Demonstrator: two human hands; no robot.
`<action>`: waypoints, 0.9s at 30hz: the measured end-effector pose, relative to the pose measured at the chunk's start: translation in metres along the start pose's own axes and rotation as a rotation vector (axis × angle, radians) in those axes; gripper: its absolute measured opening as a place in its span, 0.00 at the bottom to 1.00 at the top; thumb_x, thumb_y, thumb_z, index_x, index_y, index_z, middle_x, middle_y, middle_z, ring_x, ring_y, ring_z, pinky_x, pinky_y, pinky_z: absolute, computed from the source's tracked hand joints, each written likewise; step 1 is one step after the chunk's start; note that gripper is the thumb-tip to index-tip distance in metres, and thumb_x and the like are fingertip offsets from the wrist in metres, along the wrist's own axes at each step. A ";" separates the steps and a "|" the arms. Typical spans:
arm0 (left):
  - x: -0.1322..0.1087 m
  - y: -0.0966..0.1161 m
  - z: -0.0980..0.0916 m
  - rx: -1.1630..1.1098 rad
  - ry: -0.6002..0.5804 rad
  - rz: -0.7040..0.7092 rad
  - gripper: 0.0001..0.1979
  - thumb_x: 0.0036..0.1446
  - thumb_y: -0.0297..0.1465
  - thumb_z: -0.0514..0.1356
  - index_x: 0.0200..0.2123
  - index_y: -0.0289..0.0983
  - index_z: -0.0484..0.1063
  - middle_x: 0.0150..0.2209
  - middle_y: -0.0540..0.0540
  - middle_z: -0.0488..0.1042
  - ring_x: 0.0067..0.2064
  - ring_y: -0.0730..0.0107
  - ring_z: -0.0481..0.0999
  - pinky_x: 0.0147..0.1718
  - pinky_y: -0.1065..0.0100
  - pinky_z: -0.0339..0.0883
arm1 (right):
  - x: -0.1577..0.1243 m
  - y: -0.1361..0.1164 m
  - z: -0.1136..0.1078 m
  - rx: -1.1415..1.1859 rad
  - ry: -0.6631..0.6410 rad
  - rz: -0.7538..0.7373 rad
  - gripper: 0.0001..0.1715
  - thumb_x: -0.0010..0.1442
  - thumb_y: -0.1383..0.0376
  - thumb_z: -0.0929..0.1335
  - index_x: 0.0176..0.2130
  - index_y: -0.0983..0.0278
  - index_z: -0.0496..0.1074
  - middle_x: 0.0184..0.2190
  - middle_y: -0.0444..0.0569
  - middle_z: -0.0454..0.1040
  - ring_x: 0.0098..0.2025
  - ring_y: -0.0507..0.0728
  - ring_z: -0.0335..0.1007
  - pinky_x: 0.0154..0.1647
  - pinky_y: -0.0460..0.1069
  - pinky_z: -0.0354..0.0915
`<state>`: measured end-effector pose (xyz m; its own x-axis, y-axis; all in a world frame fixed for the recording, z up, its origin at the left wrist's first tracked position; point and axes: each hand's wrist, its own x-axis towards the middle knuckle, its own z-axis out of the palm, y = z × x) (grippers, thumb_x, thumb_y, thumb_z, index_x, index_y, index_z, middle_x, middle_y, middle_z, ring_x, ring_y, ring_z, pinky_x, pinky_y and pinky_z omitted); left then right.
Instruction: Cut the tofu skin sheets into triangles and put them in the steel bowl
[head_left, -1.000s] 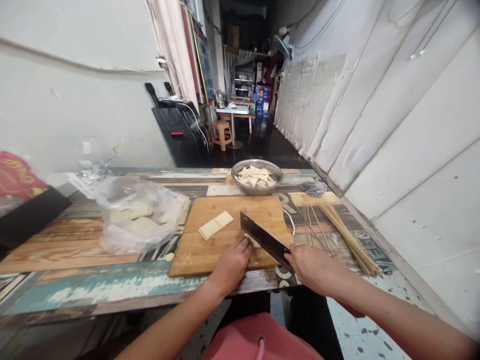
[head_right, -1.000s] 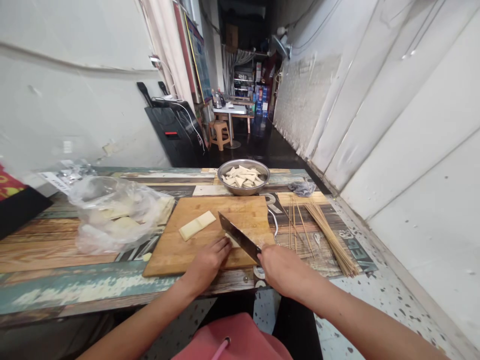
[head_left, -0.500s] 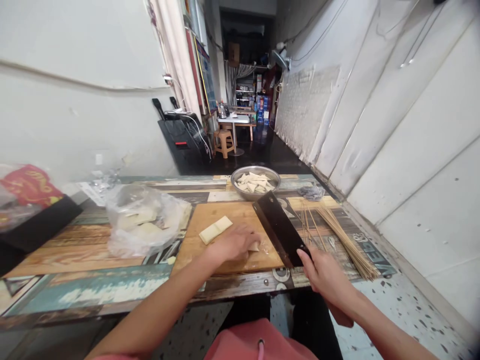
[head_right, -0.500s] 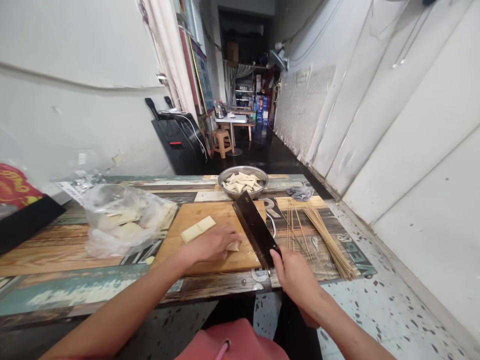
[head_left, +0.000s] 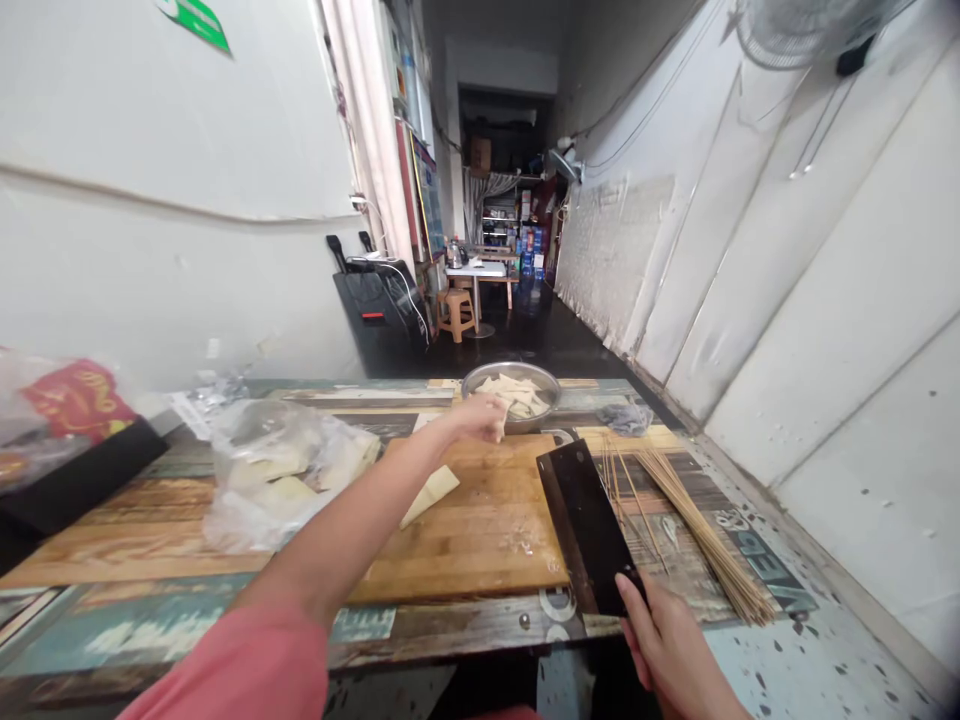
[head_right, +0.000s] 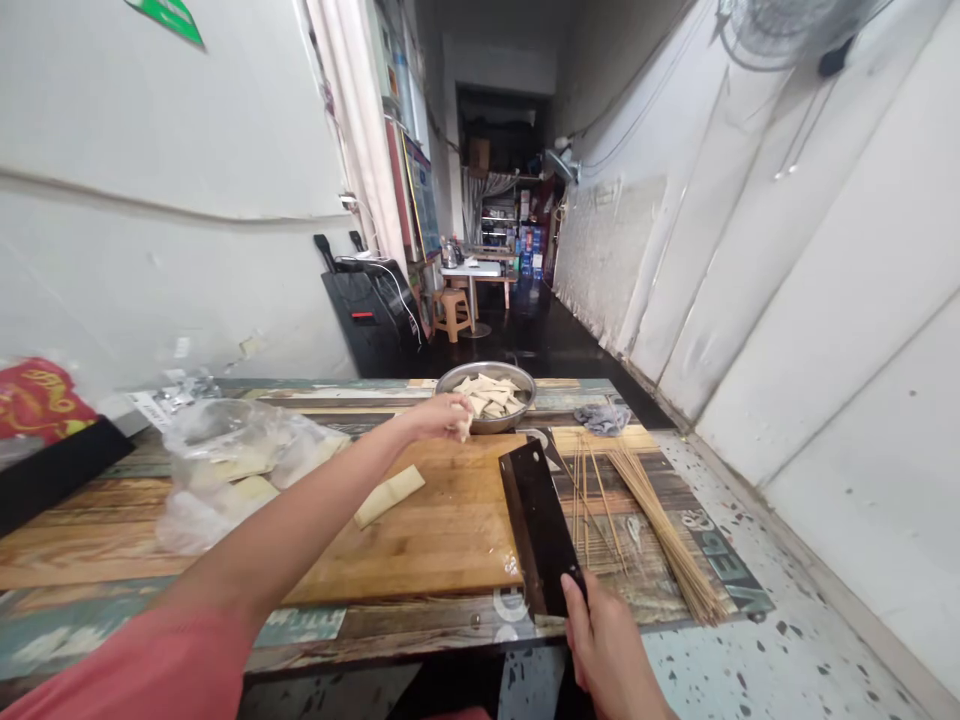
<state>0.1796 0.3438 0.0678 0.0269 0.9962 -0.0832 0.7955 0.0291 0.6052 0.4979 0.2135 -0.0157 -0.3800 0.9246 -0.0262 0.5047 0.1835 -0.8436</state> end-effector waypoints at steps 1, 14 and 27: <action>0.012 0.003 -0.010 -0.021 0.050 -0.001 0.12 0.60 0.31 0.48 0.44 0.33 0.63 0.33 0.43 0.73 0.31 0.73 0.74 0.31 0.70 0.69 | 0.000 0.002 0.001 0.012 0.008 0.004 0.22 0.63 0.49 0.53 0.28 0.59 0.60 0.12 0.41 0.63 0.12 0.54 0.61 0.18 0.49 0.59; -0.103 -0.050 0.004 0.470 0.090 -0.270 0.22 0.38 0.40 0.64 0.37 0.35 0.72 0.40 0.36 0.73 0.45 0.48 0.71 0.44 0.56 0.63 | 0.002 0.003 0.000 -0.089 -0.026 0.009 0.22 0.63 0.50 0.52 0.30 0.60 0.59 0.13 0.41 0.64 0.13 0.54 0.62 0.19 0.48 0.59; -0.167 -0.027 0.087 0.358 0.296 0.023 0.13 0.52 0.36 0.57 0.37 0.35 0.70 0.37 0.41 0.70 0.41 0.60 0.69 0.42 0.63 0.62 | 0.024 -0.084 0.008 -0.660 -0.219 -0.259 0.20 0.65 0.62 0.52 0.36 0.67 0.68 0.30 0.55 0.76 0.33 0.59 0.73 0.29 0.48 0.57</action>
<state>0.2065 0.1694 -0.0039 -0.0854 0.9783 0.1887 0.9571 0.0279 0.2885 0.4399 0.2175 0.0500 -0.6612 0.7494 -0.0351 0.7127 0.6128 -0.3413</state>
